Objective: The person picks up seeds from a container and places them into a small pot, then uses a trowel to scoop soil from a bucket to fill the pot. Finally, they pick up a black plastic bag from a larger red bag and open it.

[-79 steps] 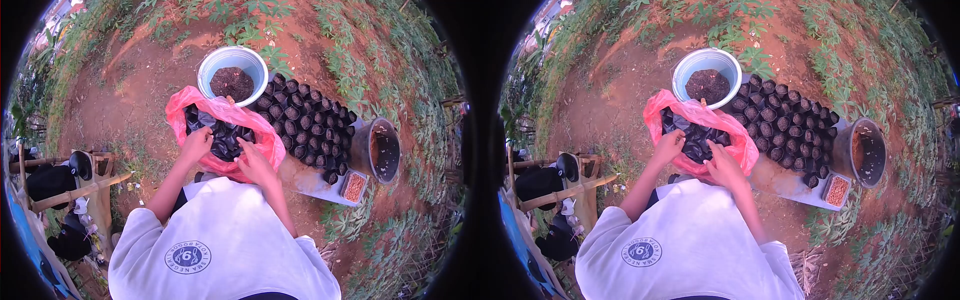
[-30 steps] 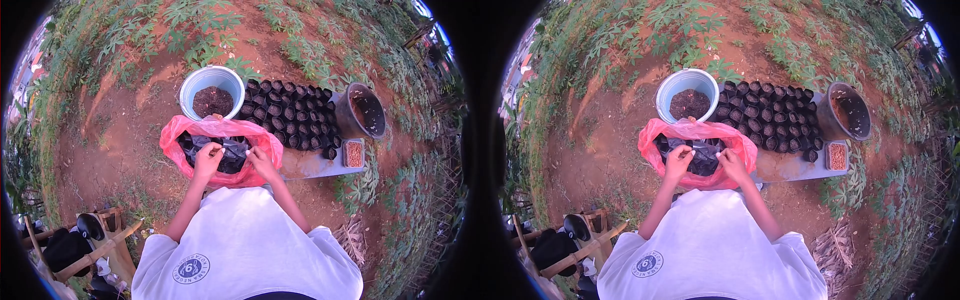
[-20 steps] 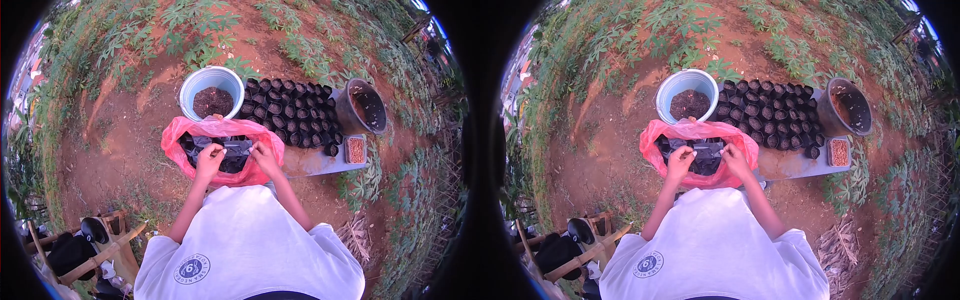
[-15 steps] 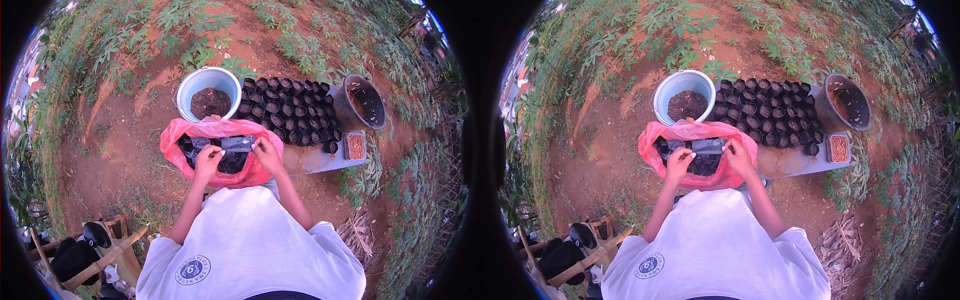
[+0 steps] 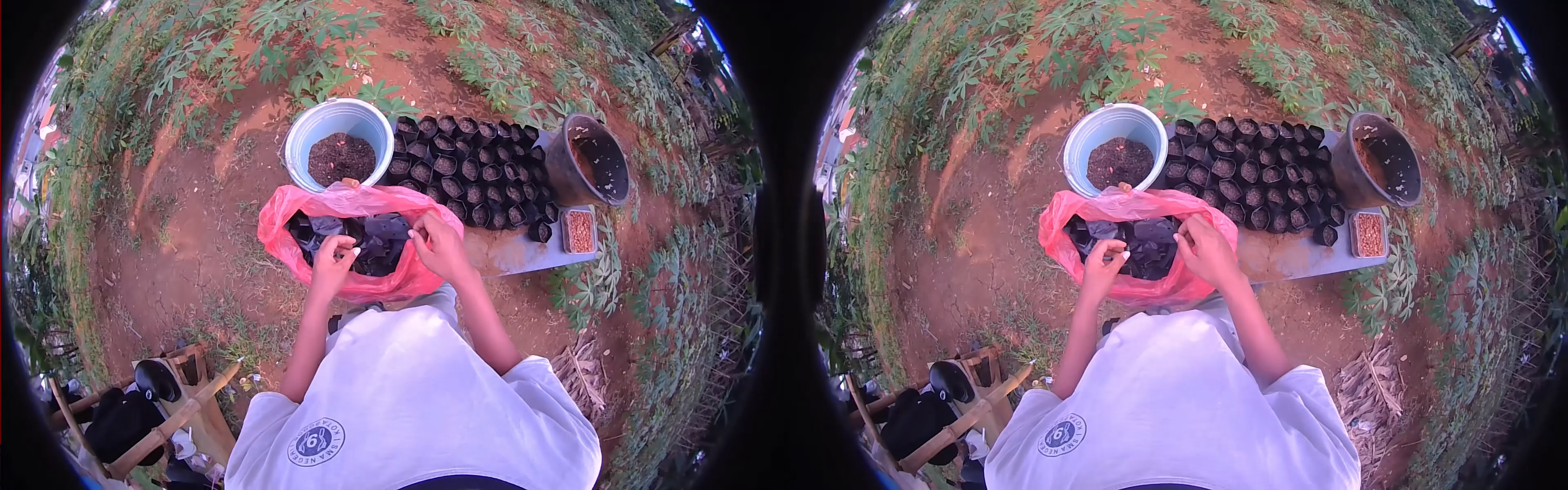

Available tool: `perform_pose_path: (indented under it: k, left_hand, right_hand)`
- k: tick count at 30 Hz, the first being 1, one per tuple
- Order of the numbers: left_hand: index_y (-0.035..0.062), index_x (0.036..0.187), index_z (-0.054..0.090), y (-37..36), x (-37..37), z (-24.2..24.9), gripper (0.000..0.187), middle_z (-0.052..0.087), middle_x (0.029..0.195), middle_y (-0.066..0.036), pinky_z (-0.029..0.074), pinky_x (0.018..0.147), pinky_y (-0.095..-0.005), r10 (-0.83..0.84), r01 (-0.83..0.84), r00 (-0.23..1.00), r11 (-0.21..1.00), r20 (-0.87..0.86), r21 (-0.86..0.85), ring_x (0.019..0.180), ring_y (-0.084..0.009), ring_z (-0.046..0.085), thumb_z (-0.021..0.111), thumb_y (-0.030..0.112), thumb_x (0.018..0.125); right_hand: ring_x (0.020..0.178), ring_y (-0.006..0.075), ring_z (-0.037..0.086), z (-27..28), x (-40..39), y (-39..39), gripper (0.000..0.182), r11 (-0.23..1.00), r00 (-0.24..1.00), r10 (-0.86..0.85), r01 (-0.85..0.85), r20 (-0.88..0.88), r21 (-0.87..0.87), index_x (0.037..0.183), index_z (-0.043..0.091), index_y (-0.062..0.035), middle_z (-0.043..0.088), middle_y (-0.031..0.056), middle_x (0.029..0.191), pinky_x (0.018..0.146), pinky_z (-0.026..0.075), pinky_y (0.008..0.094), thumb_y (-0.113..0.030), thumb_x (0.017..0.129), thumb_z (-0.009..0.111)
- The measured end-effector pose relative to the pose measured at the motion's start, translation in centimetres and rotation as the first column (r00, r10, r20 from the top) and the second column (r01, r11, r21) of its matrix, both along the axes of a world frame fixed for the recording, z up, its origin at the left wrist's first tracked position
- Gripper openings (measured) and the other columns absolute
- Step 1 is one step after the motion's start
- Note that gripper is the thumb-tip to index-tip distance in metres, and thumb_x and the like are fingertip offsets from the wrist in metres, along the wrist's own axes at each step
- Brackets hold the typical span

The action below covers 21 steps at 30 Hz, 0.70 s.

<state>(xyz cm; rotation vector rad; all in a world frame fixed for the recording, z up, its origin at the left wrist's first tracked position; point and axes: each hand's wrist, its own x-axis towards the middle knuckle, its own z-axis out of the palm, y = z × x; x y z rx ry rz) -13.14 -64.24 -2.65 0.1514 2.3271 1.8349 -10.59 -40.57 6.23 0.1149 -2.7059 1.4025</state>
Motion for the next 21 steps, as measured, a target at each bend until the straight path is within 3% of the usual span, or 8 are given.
perform_pose_path:
  k: [3, 5, 9, 11, 15, 18, 20, 21]
  left_hand:
    - [0.0028, 0.101, 0.063, -0.8, -0.1, -0.5, 0.021, 0.06, 0.092, -0.003, 0.047, 0.068, -0.0261, -0.006, 0.006, 1.0, 1.0, 0.029, 0.001, 0.077, -0.011, 0.057, 0.071, 0.007, 0.082]
    - [0.003, 0.102, 0.063, -1.1, -0.1, -0.6, 0.02, 0.061, 0.089, -0.003, 0.047, 0.07, -0.0263, -0.008, 0.008, 1.0, 1.0, 0.027, -0.003, 0.078, -0.0113, 0.057, 0.069, 0.008, 0.084]
    - [0.003, 0.102, 0.063, -1.8, 0.2, -0.4, 0.018, 0.062, 0.09, 0.0, 0.045, 0.076, -0.0251, -0.002, 0.004, 0.997, 1.0, 0.076, -0.014, 0.083, -0.0086, 0.055, 0.066, 0.008, 0.086]
    - [0.003, 0.104, 0.062, -1.7, -0.2, 0.0, 0.017, 0.062, 0.089, 0.001, 0.045, 0.076, -0.0247, 0.02, -0.021, 0.997, 1.0, 0.072, 0.015, 0.082, -0.008, 0.055, 0.065, 0.007, 0.087]
    - [0.0026, 0.104, 0.062, -1.3, -0.2, -0.1, 0.017, 0.061, 0.088, 0.0, 0.046, 0.076, -0.0241, 0.007, -0.009, 0.996, 1.0, 0.092, 0.021, 0.081, -0.0075, 0.056, 0.064, 0.006, 0.087]
    - [0.0024, 0.104, 0.062, -1.0, -0.5, -0.1, 0.016, 0.061, 0.088, 0.0, 0.046, 0.076, -0.0236, -0.007, 0.004, 0.997, 0.999, 0.083, 0.034, 0.08, -0.0077, 0.057, 0.063, 0.006, 0.088]
    - [0.0025, 0.105, 0.061, -1.2, -0.2, -0.6, 0.016, 0.061, 0.088, -0.001, 0.047, 0.076, -0.024, -0.033, 0.028, 0.998, 0.995, 0.047, 0.096, 0.081, -0.0082, 0.057, 0.061, 0.005, 0.089]
    - [0.0029, 0.107, 0.061, -1.2, -0.2, -0.4, 0.017, 0.061, 0.088, 0.0, 0.046, 0.074, -0.0235, -0.027, 0.02, 0.997, 0.995, 0.067, 0.096, 0.08, -0.0079, 0.058, 0.061, 0.005, 0.09]
  right_hand:
    - [0.069, 0.0274, 0.057, -0.5, 0.2, -0.1, 0.012, 0.999, 0.998, -0.03, 0.031, -0.047, 0.03, 0.086, 0.052, -0.0001, 0.052, 0.0122, 0.079, 0.064, 0.045, 0.0375, -0.005, 0.085, 0.063]
    - [0.07, 0.0284, 0.058, -4.0, 0.4, 0.6, 0.011, 0.971, 0.993, 0.113, -0.101, -0.041, 0.215, 0.087, 0.053, -0.0005, 0.053, 0.0128, 0.08, 0.065, 0.047, 0.0385, -0.006, 0.085, 0.062]
    - [0.073, 0.0299, 0.06, -2.9, 0.9, 0.8, 0.01, 0.983, 0.994, 0.09, -0.099, 0.059, 0.156, 0.087, 0.054, -0.0012, 0.055, 0.0134, 0.082, 0.067, 0.047, 0.0401, -0.008, 0.086, 0.062]
    - [0.075, 0.0324, 0.06, 0.9, 0.7, 0.3, 0.01, 0.994, 1.0, -0.02, 0.022, -0.019, 0.104, 0.088, 0.055, -0.0015, 0.057, 0.0133, 0.083, 0.068, 0.048, 0.0414, -0.009, 0.085, 0.062]
    - [0.076, 0.033, 0.062, -3.9, 1.2, 1.4, 0.01, 0.982, 1.0, -0.007, 0.01, -0.016, 0.19, 0.089, 0.056, -0.0013, 0.06, 0.0132, 0.085, 0.068, 0.049, 0.0411, -0.009, 0.085, 0.062]
    - [0.065, 0.0238, 0.06, -5.4, 1.1, 2.2, 0.009, 0.973, 0.985, 0.101, -0.068, -0.14, 0.221, 0.088, 0.058, -0.0009, 0.06, 0.0114, 0.079, 0.06, 0.048, 0.0334, -0.005, 0.084, 0.065]
    - [0.077, 0.0333, 0.064, -1.0, 1.4, 1.3, 0.011, 0.986, 0.996, -0.091, 0.09, 0.001, 0.138, 0.09, 0.057, -0.0013, 0.063, 0.0148, 0.087, 0.069, 0.05, 0.0414, -0.01, 0.086, 0.063]
    - [0.077, 0.0341, 0.064, -0.6, 1.4, 1.2, 0.012, 0.985, 0.99, -0.131, 0.135, -0.043, 0.109, 0.091, 0.057, -0.0016, 0.063, 0.0157, 0.087, 0.069, 0.05, 0.0421, -0.012, 0.087, 0.063]
